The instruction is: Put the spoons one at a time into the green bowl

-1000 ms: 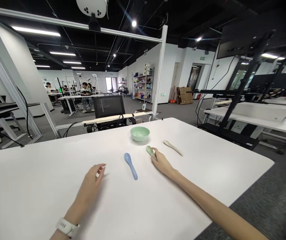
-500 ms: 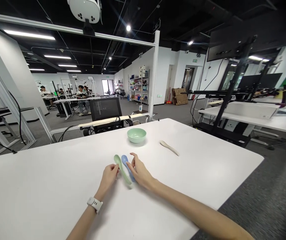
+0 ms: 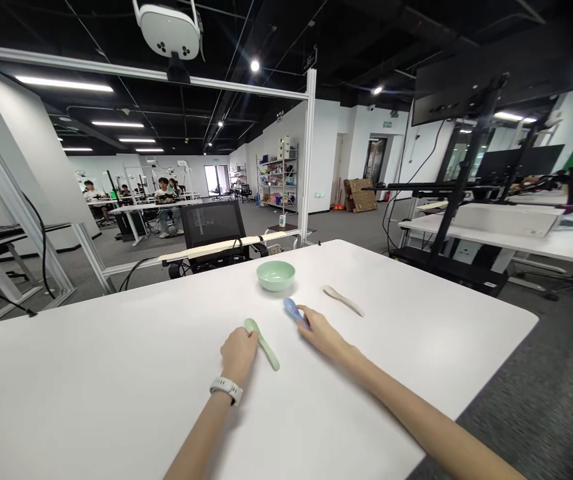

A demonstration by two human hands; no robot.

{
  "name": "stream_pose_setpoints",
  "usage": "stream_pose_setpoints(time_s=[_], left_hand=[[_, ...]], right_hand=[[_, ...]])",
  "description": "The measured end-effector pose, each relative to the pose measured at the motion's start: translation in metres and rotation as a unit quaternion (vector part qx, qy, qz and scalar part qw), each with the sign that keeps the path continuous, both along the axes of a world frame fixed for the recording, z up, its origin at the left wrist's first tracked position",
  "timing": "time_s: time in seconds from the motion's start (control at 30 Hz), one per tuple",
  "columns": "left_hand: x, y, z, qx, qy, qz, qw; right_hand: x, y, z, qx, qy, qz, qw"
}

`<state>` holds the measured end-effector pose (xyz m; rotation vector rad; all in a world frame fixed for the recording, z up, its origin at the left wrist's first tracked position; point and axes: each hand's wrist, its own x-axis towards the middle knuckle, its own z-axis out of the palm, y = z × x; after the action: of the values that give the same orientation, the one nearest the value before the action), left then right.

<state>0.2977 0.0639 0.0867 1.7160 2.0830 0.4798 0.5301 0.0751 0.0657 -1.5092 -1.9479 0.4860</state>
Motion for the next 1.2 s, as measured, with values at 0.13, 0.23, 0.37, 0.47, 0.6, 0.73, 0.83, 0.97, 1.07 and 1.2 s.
stream_pose_setpoints(time_s=[0.13,0.23,0.37,0.47,0.6,0.73,0.83,0.97,1.07,1.2], left_hand=[[0.007,-0.003,0.001,0.002,0.025,-0.006,1.0],[0.008,-0.006,0.0,0.006,0.036,-0.01,0.999],[0.008,-0.006,0.002,0.002,0.041,-0.016,0.999],[0.008,-0.006,0.004,-0.006,0.039,-0.017,0.999],[0.007,-0.006,0.005,-0.015,0.031,-0.013,0.999],[0.007,-0.006,0.005,-0.018,0.026,-0.011,0.999],[0.007,-0.007,0.005,-0.018,0.023,-0.01,1.0],[0.007,-0.008,0.006,-0.019,0.019,-0.01,1.0],[0.007,-0.007,0.006,-0.019,0.015,-0.01,1.0],[0.007,-0.007,0.005,-0.017,0.012,-0.01,1.0]], right_hand=[[0.026,-0.001,-0.006,-0.003,-0.01,-0.021,1.0],[0.024,-0.002,-0.009,-0.002,-0.001,-0.009,1.0],[0.018,0.001,-0.011,0.004,0.01,-0.017,1.0],[0.019,0.004,-0.014,0.005,0.01,-0.031,0.999],[0.021,0.009,-0.022,0.012,0.013,-0.033,0.999],[0.023,0.012,-0.027,0.019,0.018,-0.034,0.999],[0.022,0.011,-0.027,0.018,0.015,-0.035,0.999],[0.021,0.009,-0.024,0.013,0.014,-0.038,0.999],[0.02,0.008,-0.022,0.01,0.014,-0.039,0.999],[0.02,0.006,-0.02,0.002,0.011,-0.036,0.999]])
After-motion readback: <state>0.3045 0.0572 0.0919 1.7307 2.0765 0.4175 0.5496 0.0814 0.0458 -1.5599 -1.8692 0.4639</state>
